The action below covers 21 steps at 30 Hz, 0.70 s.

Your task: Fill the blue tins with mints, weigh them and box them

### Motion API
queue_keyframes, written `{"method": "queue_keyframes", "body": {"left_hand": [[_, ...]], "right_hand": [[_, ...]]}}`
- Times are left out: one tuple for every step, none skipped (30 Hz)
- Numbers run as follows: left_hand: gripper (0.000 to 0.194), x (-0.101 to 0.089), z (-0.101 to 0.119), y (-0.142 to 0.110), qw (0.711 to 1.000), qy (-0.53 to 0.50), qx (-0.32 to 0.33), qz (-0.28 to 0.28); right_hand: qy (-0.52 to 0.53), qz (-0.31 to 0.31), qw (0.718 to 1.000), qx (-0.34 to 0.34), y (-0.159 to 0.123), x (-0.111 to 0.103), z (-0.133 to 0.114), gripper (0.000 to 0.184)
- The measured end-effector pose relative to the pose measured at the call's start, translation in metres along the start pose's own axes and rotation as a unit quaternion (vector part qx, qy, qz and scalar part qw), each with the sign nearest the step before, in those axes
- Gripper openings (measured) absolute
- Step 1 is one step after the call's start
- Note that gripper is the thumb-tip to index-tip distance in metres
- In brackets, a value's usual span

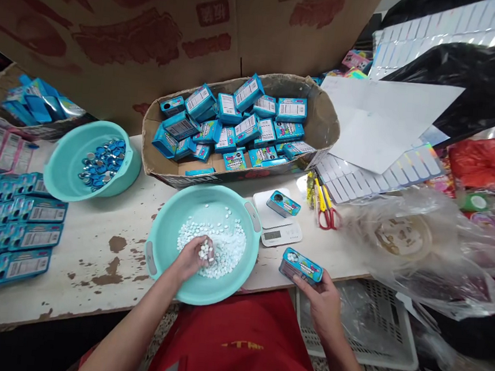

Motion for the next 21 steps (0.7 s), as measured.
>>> {"method": "queue_keyframes", "body": {"left_hand": [[0.027,0.003,0.003,0.001,1.0,-0.024,0.007,0.0],[0.027,0.007,0.007,0.003,0.999,-0.041,0.017,-0.005],[0.026,0.012,0.011,0.004,0.998,-0.055,0.032,-0.011],[0.023,0.016,0.014,0.006,0.996,-0.071,0.045,-0.016],[0.021,0.021,0.017,0.008,0.994,-0.09,0.053,-0.017],[0.02,0.024,0.018,0.012,0.992,-0.11,0.054,-0.012],[0.02,0.027,0.018,0.016,0.991,-0.127,0.045,-0.003],[0.021,0.029,0.017,0.021,0.989,-0.141,0.033,0.007],[0.022,0.032,0.016,0.026,0.988,-0.152,0.023,0.015],[0.024,0.033,0.016,0.03,0.987,-0.161,0.02,0.02],[0.026,0.035,0.016,0.034,0.985,-0.17,0.025,0.023],[0.028,0.036,0.017,0.037,0.983,-0.178,0.033,0.028],[0.029,0.036,0.018,0.04,0.982,-0.183,0.038,0.037],[0.03,0.037,0.019,0.041,0.981,-0.185,0.037,0.053],[0.032,0.038,0.02,0.041,0.98,-0.184,0.034,0.07],[0.035,0.042,0.023,0.041,0.979,-0.181,0.033,0.082],[0.038,0.049,0.028,0.041,0.98,-0.178,0.036,0.085],[0.042,0.06,0.035,0.04,0.98,-0.176,0.049,0.078],[0.045,0.073,0.044,0.041,0.98,-0.175,0.071,0.064],[0.047,0.089,0.054,0.042,0.979,-0.175,0.094,0.044],[0.049,0.106,0.065,0.044,0.977,-0.175,0.117,0.023]], "right_hand": [[0.0,-0.003,1.0,-0.003,0.0,0.0,0.0,0.044],[0.002,-0.007,1.0,-0.005,-0.001,-0.001,0.0,0.044],[0.006,-0.012,1.0,-0.006,-0.001,-0.001,0.0,0.044],[0.011,-0.016,1.0,-0.006,-0.002,-0.001,0.0,0.044],[0.015,-0.019,1.0,-0.003,-0.003,-0.001,0.001,0.044],[0.018,-0.02,1.0,0.0,-0.003,-0.001,0.001,0.044],[0.018,-0.019,1.0,0.003,-0.004,-0.001,0.0,0.045],[0.017,-0.017,1.0,0.005,-0.004,0.0,-0.001,0.045],[0.015,-0.016,1.0,0.007,-0.005,0.0,-0.002,0.045],[0.013,-0.014,1.0,0.009,-0.005,0.001,-0.003,0.045],[0.012,-0.015,1.0,0.011,-0.006,0.002,-0.005,0.045],[0.013,-0.017,1.0,0.014,-0.006,0.002,-0.006,0.045],[0.015,-0.019,1.0,0.016,-0.006,0.003,-0.007,0.045],[0.017,-0.02,1.0,0.017,-0.005,0.003,-0.008,0.045],[0.018,-0.021,0.999,0.016,-0.005,0.002,-0.009,0.044],[0.017,-0.024,0.999,0.014,-0.004,0.002,-0.01,0.043],[0.016,-0.027,0.999,0.012,-0.003,0.002,-0.01,0.042],[0.013,-0.03,0.999,0.009,-0.002,0.001,-0.01,0.041],[0.012,-0.033,0.999,0.008,0.0,0.001,-0.011,0.04],[0.013,-0.033,0.999,0.007,0.001,0.0,-0.011,0.04],[0.016,-0.032,0.999,0.008,0.002,-0.001,-0.011,0.04]]}}
Point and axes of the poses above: each hand's wrist, its own y-axis towards the middle knuckle, its own x-axis out of the palm, z = x × y, the point moved 5 cm from there along y, towards the middle knuckle, and after that the axes turned 1 degree about -y, right-handed, at the moved point
